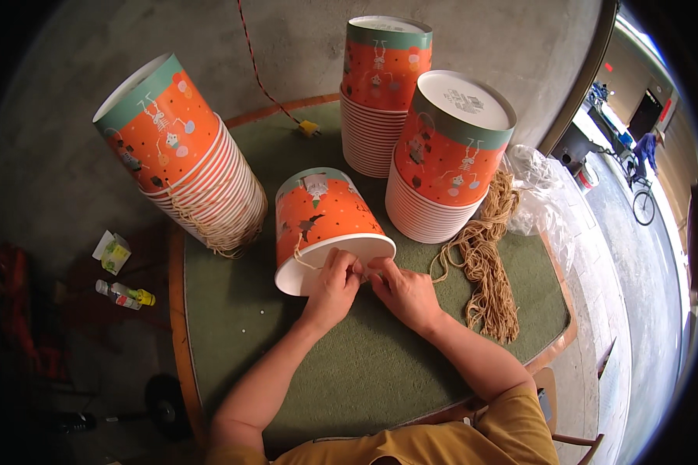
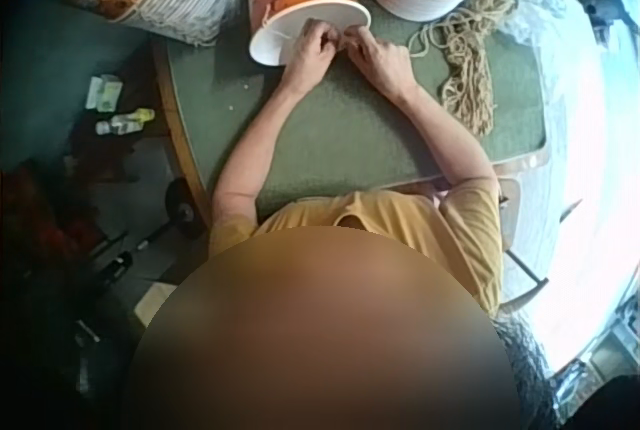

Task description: Tying strings to paper cups and stacking them in a workshop environment.

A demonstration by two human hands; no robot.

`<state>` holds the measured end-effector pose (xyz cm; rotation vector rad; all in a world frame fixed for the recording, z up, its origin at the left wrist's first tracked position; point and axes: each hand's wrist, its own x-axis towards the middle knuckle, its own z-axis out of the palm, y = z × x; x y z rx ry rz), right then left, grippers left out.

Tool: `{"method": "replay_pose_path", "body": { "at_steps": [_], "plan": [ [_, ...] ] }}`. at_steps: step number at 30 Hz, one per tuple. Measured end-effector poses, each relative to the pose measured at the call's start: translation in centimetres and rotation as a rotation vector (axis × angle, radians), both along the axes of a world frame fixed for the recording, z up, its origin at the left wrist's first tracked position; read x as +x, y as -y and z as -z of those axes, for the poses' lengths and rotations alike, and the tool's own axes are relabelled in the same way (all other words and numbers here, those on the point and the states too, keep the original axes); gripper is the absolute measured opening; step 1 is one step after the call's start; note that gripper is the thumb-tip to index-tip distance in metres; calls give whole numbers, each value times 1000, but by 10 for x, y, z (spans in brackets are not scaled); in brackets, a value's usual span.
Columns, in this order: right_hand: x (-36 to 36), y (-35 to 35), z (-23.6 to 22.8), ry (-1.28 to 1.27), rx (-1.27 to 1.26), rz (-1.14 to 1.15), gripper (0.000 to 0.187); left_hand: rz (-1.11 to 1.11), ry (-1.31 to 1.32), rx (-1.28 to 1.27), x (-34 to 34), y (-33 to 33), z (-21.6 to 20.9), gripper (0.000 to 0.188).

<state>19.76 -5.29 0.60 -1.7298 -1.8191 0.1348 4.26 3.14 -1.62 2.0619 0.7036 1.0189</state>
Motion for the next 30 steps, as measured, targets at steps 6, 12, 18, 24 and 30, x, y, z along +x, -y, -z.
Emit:
{"method": "replay_pose_path", "body": {
  "at_steps": [6, 12, 18, 24, 30],
  "plan": [
    [0, -1, 2, 9, 0, 42, 27, 33, -5, -50, 0, 1, -3, 23],
    [2, -3, -1, -124, -66, -14, 15, 34, 40, -147, -2, -2, 6, 18],
    [2, -3, -2, -257, -109, -9, 6, 31, 25, -237, -4, -3, 0, 13],
    [5, -4, 6, -211, -31, -22, 10, -15, -83, -115, -7, -1, -14, 8],
    [5, -4, 3, -163, -12, -19, 12, -217, -286, 213, -8, 3, -22, 13]
  ]
}}
